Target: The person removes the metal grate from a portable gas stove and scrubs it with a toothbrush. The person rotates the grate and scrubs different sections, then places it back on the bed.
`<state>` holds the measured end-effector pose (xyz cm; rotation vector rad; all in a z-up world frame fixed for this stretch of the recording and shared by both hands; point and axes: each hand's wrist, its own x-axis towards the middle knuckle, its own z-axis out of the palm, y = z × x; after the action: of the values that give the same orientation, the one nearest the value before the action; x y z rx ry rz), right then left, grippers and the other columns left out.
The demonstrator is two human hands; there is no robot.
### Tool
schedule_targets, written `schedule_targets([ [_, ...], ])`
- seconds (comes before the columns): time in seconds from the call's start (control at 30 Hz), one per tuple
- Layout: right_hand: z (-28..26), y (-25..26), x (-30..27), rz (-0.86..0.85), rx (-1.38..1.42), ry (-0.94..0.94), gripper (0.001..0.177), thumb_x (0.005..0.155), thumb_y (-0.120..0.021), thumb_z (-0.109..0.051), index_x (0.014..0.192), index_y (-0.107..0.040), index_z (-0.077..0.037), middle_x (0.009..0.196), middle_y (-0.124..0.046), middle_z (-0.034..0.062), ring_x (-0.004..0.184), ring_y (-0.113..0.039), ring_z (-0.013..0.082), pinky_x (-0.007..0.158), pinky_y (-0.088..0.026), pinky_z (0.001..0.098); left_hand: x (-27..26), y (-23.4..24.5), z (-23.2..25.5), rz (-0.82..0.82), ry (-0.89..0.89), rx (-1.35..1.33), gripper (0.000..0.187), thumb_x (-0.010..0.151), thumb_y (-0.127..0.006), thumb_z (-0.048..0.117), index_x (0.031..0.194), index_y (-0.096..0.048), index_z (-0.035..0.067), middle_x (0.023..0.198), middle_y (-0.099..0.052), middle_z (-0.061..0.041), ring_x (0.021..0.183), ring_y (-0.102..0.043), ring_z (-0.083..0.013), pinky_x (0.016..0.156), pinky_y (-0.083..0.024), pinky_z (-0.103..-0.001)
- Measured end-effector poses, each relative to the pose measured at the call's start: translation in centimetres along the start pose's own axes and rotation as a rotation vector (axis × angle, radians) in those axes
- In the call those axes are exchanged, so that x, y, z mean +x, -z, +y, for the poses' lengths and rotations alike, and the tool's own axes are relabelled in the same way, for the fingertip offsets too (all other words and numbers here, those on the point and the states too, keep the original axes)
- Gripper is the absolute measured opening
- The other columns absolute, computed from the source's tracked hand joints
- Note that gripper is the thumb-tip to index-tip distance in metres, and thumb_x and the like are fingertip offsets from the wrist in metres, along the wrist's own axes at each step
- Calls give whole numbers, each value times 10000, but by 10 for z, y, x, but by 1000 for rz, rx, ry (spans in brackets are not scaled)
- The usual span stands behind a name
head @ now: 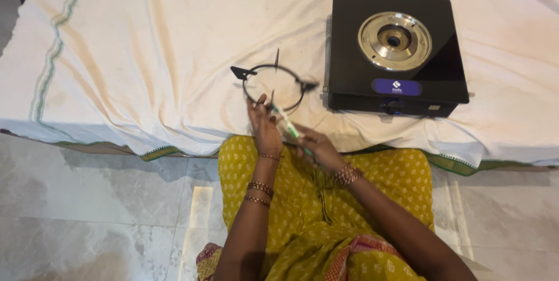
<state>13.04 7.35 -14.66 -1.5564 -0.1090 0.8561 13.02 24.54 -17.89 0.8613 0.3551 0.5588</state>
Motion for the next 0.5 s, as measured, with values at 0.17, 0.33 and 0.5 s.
schedule_targets([
  [0.17, -5, -10, -22, -10, -90, 102, 516, 1013, -531, -213, 1525, -483, -241, 688, -630, -34, 443, -464, 48, 417, -410, 225, 4, -20, 26, -82, -271, -41, 590, 1104, -517, 230, 1620, -296, 49, 1419, -589, -170, 1329, -573, -231, 1112, -485, -371],
  [0.33, 21, 15, -25, 200, -136, 229, 510, 1010, -566, -170, 1515, -531, -227, 797, -680, -41, 626, -564, 20, 559, -468, 208, 28, -40, 65, -267, -82, 315, 556, 1054, -513, 194, 1581, -383, 72, 1290, -694, -113, 1033, -671, -217, 891, -583, -329],
  [0.5, 23, 24, -31, 307, -158, 355, 531, 1011, -575, -145, 1536, -530, -212, 786, -648, -15, 682, -518, 39, 628, -459, 231, 38, -41, 74, -482, -97, 578, 490, 1070, -511, 154, 1548, -463, 57, 1194, -743, -64, 1145, -646, -129, 900, -533, -268],
])
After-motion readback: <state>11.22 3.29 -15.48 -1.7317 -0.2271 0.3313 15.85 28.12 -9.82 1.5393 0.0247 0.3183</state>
